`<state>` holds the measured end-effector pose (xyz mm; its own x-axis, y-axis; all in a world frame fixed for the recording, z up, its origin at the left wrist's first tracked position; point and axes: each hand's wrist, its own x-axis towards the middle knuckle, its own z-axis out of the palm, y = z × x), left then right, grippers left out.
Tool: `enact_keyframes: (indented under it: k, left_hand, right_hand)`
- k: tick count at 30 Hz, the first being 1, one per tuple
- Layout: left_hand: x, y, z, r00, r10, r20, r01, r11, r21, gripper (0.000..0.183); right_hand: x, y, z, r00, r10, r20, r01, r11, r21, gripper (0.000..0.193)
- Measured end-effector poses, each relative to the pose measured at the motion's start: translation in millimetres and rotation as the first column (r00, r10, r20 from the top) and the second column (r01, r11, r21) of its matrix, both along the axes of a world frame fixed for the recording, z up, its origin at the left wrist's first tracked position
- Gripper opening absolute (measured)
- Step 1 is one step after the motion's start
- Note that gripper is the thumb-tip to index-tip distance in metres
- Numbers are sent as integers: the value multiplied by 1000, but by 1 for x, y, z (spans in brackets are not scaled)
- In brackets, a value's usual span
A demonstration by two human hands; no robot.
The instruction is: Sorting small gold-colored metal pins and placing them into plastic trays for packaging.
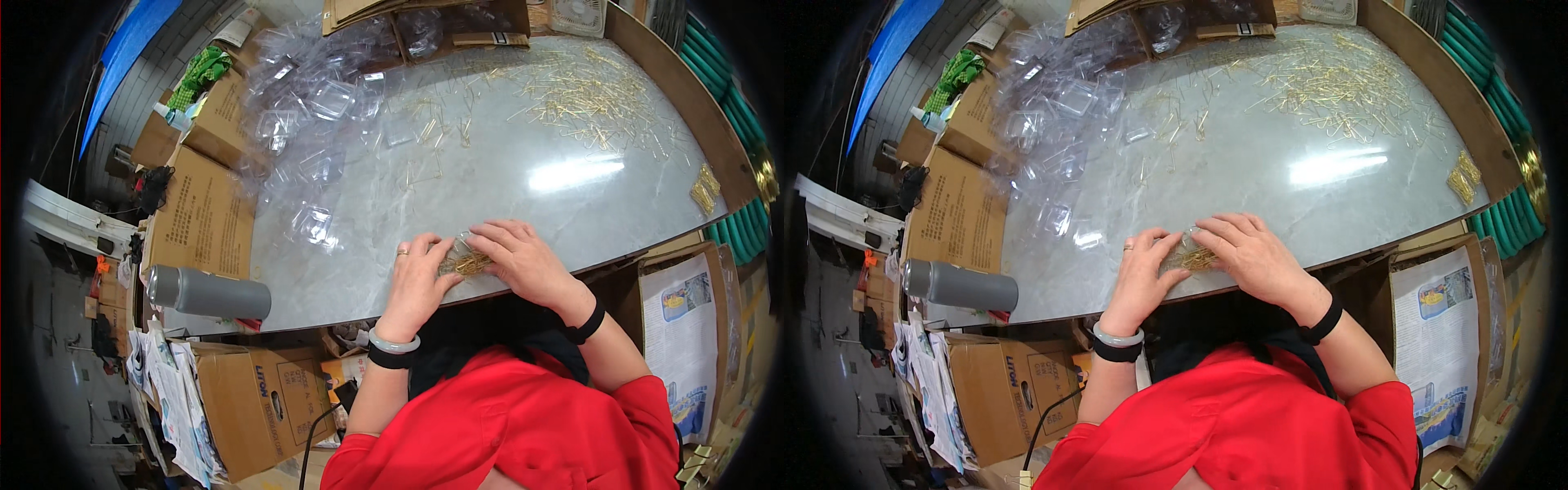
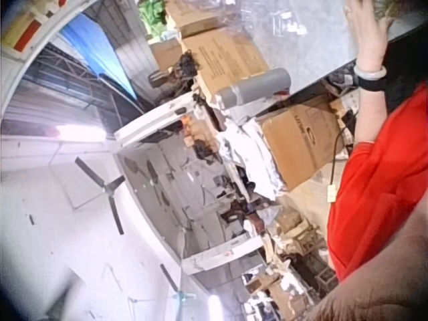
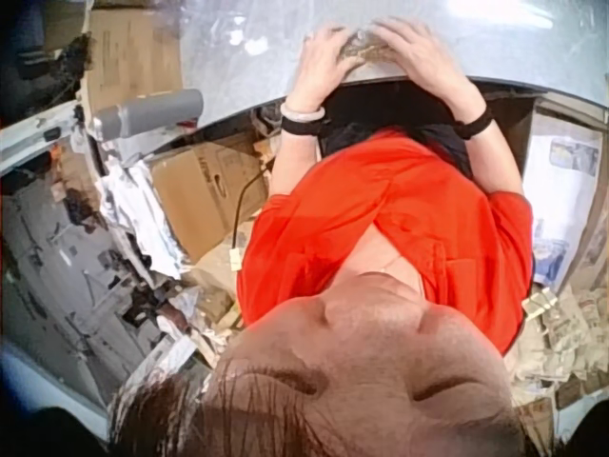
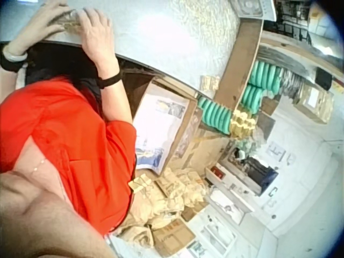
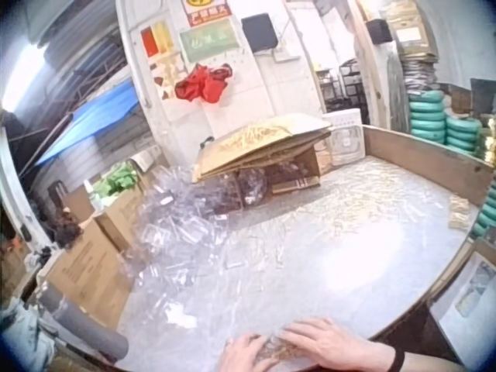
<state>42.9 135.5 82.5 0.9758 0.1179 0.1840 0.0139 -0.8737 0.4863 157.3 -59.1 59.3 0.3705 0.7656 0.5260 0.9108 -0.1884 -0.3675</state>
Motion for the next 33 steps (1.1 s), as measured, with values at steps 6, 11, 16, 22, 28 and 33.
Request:
enact_keyframes:
  k: [6, 11, 16, 22, 28, 33]
  left_hand:
    - [2, 1, -10, 996, -44, 79, 49, 997, -58, 56]
    - [-4, -6, -17, 974, 152, 169, -153, 988, -9, 50]
    - [-4, -6, -16, 985, 158, 67, -145, 976, -160, 43]
    - [-7, -8, -12, 997, 30, 73, 1, 918, -397, 48]
    - [-8, 4, -13, 994, 33, 106, -30, 999, -29, 65]
    - [0, 1, -1, 999, -26, 20, 26, 1000, -18, 80]
  right_hand:
    - [2, 0, -4, 997, 28, -75, -40, 986, -161, 52]
    - [-2, 2, 3, 990, -23, -137, -5, 980, -199, 53]
    - [0, 8, 2, 1000, 20, -5, -21, 984, -178, 51]
    - [4, 4, -5, 994, 102, -39, -106, 985, -139, 51]
    - [0, 3, -2, 996, -70, -58, 65, 993, -94, 57]
    - [3, 0, 3, 998, 54, -28, -58, 982, -182, 55]
